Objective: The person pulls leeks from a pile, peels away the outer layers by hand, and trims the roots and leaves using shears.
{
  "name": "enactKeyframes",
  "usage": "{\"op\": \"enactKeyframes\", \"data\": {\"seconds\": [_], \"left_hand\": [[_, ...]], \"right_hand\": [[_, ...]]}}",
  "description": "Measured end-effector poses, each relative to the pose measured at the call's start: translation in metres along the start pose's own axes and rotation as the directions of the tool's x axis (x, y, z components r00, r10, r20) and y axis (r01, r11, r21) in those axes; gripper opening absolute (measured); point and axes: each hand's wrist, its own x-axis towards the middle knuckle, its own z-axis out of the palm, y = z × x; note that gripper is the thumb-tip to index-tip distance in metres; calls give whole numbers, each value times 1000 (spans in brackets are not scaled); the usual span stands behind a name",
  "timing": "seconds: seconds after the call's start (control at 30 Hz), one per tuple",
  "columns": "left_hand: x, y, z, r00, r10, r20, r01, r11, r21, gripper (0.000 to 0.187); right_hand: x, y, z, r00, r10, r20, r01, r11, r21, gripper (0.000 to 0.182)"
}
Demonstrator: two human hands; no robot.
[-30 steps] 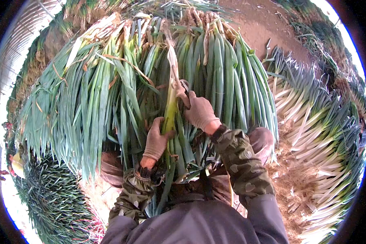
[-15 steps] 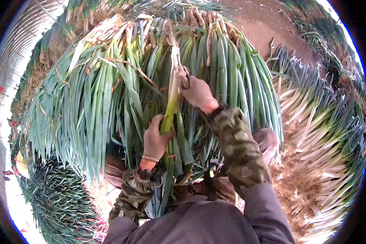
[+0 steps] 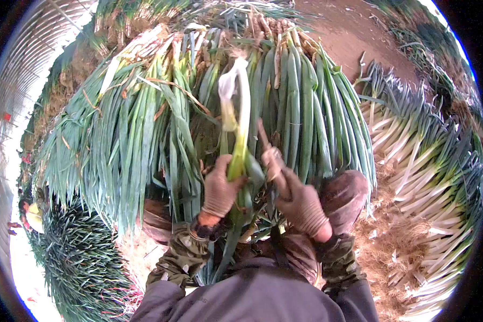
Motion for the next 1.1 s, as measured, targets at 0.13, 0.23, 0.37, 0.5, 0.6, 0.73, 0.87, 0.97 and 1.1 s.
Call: {"op": "enactKeyframes", "data": {"seconds": [0.13,0.23,0.37,0.5,0.6,0.73,0.87,0.97,1.1], "left_hand": [[-31,3,40,990,-20,142,30,997,-67,52],[-5,-10,39,928,143,344,-168,985,42,34],[127,-20,-7,986,115,-123,-96,985,145,15],[271,-98,-20,969,59,-238,91,814,573,35],[335,-130,-12,957,-241,-161,284,663,693,56],[384,-163,17,890,-432,-146,384,537,751,58],[406,-156,-17,867,-491,87,349,722,598,47],[399,-110,-68,822,-557,115,436,748,501,44],[312,-40,-113,860,-404,312,433,901,-28,55]], "right_hand": [[50,-20,-26,993,-115,20,115,993,-23,63],[90,-34,-37,979,-138,151,131,990,56,54],[140,-24,-23,989,-65,130,75,995,-68,40],[148,-6,-7,978,-137,155,135,991,23,45],[145,1,-5,979,-85,185,72,994,79,53],[146,6,-1,981,-42,190,25,995,92,62],[154,9,-6,984,-39,172,13,989,149,68],[152,6,-14,986,9,166,-37,985,170,70],[143,-1,-21,992,1,128,-38,956,291,68]]}}
